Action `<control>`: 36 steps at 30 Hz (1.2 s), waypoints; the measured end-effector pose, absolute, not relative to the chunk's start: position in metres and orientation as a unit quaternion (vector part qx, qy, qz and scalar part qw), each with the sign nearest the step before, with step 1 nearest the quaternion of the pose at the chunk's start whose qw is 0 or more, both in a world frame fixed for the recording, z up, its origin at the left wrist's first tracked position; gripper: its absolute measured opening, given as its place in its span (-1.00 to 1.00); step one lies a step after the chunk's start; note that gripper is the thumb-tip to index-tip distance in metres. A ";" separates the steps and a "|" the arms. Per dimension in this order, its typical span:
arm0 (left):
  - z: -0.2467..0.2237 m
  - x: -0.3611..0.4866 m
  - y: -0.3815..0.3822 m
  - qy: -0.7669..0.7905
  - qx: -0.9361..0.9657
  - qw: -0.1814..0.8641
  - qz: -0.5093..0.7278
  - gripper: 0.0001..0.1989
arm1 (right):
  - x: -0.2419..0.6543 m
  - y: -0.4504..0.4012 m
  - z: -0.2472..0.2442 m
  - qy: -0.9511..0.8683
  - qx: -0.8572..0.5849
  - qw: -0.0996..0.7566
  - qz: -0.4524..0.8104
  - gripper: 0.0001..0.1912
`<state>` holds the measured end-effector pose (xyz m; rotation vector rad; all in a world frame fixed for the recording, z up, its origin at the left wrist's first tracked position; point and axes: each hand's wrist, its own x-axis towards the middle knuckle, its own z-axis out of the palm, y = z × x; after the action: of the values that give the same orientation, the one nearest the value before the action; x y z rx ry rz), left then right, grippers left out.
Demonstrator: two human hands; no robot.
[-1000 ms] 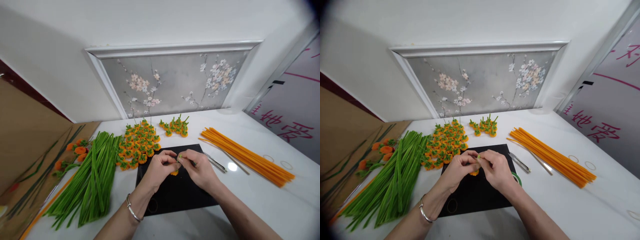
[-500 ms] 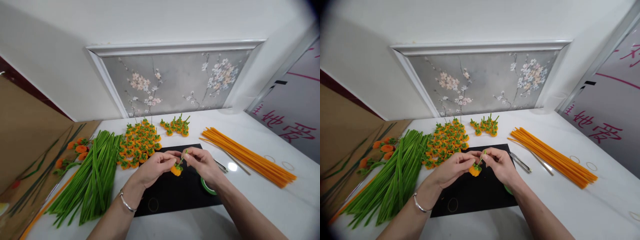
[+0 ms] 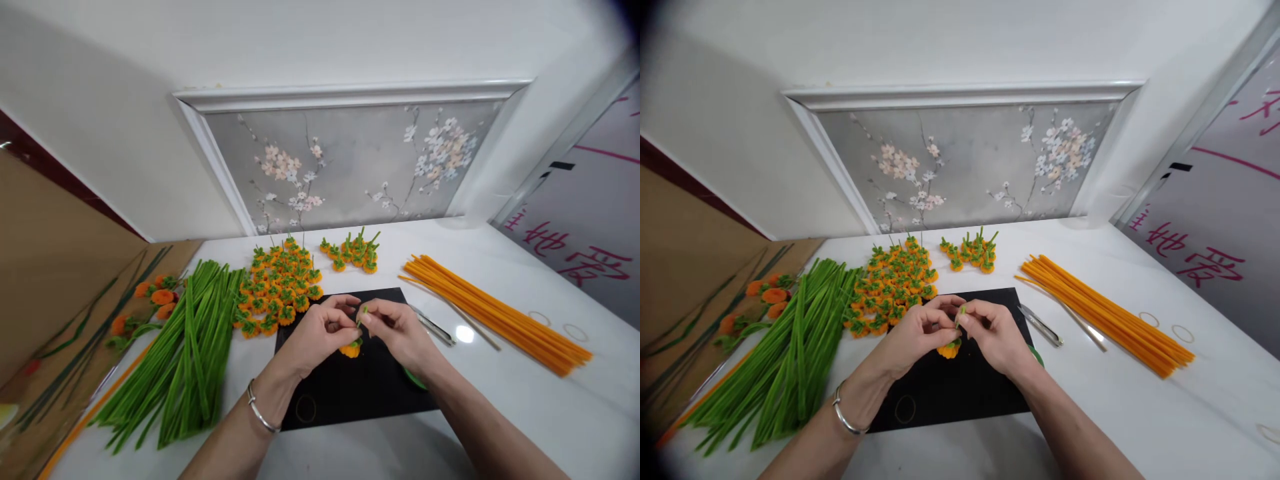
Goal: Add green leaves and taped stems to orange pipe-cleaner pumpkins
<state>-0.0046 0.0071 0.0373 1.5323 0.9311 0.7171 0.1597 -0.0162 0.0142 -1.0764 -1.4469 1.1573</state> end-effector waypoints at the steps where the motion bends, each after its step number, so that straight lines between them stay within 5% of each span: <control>1: 0.037 -0.004 0.007 0.407 0.667 0.543 0.308 -0.89 | 0.159 -0.016 0.013 -0.593 -0.448 0.477 0.469 -0.77; 10: 0.042 0.000 -0.005 0.450 0.768 0.330 0.314 -0.86 | 0.156 -0.015 0.013 -0.554 -0.482 0.493 0.466 -0.79; 12: 0.047 -0.003 -0.004 0.453 0.766 0.349 0.293 -0.95 | 0.159 -0.014 0.016 -0.541 -0.478 0.498 0.481 -0.76; 22: 0.049 -0.008 0.011 0.356 0.658 0.612 0.256 -0.79 | 0.162 -0.015 0.017 -0.513 -0.435 0.492 0.553 -0.70; 36: 0.034 -0.003 0.006 0.386 0.591 0.636 0.311 -0.96 | 0.159 -0.015 0.015 -0.523 -0.442 0.489 0.540 -0.69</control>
<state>-0.0033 0.0065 0.0339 1.3505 0.8817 0.7110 0.1587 -0.0151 0.0154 -1.0743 -1.2719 1.3136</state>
